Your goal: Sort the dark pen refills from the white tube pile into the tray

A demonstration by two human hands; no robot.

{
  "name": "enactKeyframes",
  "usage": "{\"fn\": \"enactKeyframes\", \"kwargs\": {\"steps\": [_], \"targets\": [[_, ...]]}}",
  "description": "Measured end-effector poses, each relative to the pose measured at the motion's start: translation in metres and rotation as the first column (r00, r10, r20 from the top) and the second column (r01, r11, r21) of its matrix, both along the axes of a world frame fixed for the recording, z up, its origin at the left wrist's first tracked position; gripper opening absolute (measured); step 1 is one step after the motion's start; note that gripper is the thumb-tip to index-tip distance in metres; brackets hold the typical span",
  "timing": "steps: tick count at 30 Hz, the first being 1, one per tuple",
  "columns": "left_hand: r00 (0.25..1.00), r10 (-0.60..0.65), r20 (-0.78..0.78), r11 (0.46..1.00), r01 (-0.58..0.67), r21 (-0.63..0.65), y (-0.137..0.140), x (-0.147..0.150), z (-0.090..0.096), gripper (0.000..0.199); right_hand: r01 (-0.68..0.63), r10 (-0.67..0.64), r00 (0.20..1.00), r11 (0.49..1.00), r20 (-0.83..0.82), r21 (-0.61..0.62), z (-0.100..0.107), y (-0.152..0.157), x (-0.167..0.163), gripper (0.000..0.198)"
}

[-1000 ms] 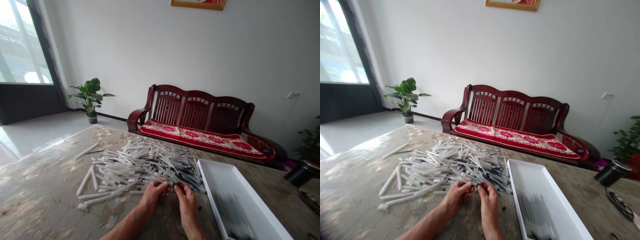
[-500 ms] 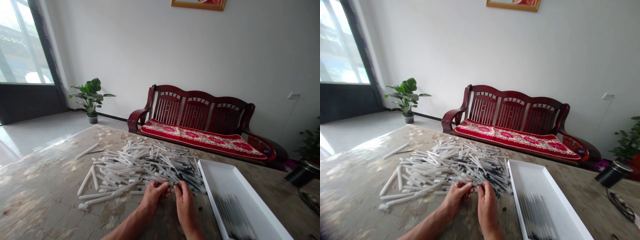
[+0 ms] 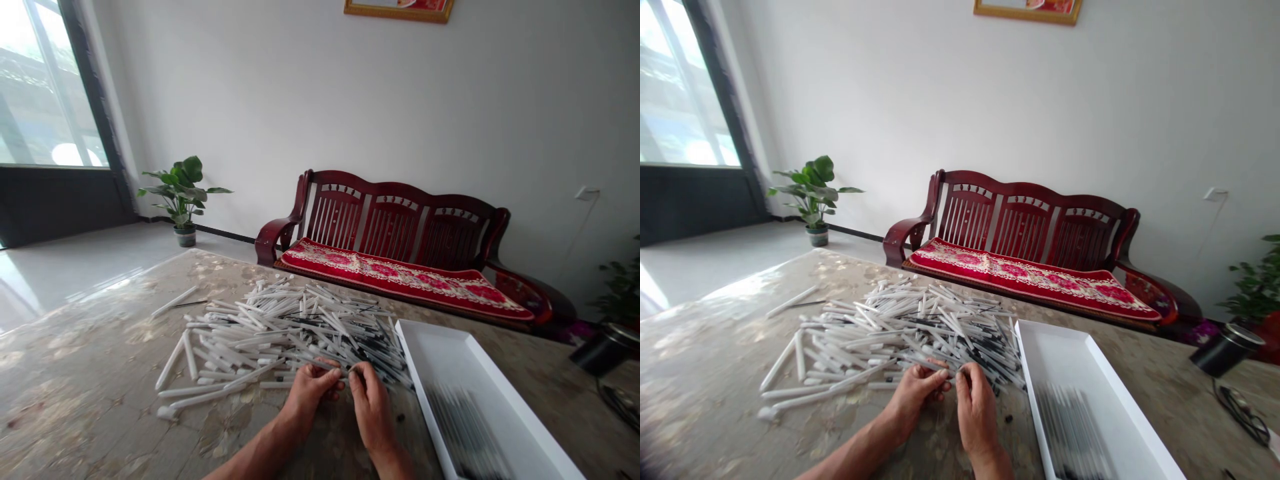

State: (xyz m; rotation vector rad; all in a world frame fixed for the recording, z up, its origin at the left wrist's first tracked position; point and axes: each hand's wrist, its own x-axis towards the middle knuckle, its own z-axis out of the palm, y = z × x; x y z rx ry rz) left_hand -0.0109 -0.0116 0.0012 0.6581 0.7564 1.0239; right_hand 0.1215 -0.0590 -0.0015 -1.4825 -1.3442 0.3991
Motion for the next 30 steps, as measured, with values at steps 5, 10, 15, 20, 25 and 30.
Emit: {"fn": "enactKeyframes", "kwargs": {"steps": [5,10,15,20,25,30], "targets": [[1.0,0.0,-0.01,1.0,0.0,0.013,-0.0007,0.0007,-0.0004,0.043,0.033,-0.03,0.999,0.998,0.037,-0.059,-0.0056,0.0031,0.0032,0.044],[1.0,0.017,-0.01,1.0,-0.018,-0.014,-0.0003,0.0,0.0005,0.046,-0.028,0.027,0.999,0.998,-0.025,-0.06,-0.0031,-0.0016,0.0051,0.038],[0.998,-0.016,-0.055,0.999,0.018,0.027,-0.0007,0.0012,0.0008,0.047,0.007,-0.006,1.0,0.995,0.009,-0.103,-0.0052,-0.0006,0.0042,0.04],[0.999,-0.007,-0.053,1.0,0.008,0.02,-0.0013,0.001,0.0017,0.047,-0.007,0.006,1.0,0.996,-0.006,-0.091,-0.0027,-0.0005,0.0039,0.044],[0.998,-0.02,-0.056,0.999,0.022,0.035,-0.0003,0.0015,0.0006,0.045,-0.007,0.009,1.0,0.997,0.019,-0.082,-0.0047,0.0016,0.0036,0.042],[0.998,-0.02,-0.06,0.999,0.022,0.046,0.0002,0.002,-0.0005,0.045,0.001,-0.002,1.0,0.994,-0.008,-0.107,-0.0074,0.0014,0.0047,0.048]]}}
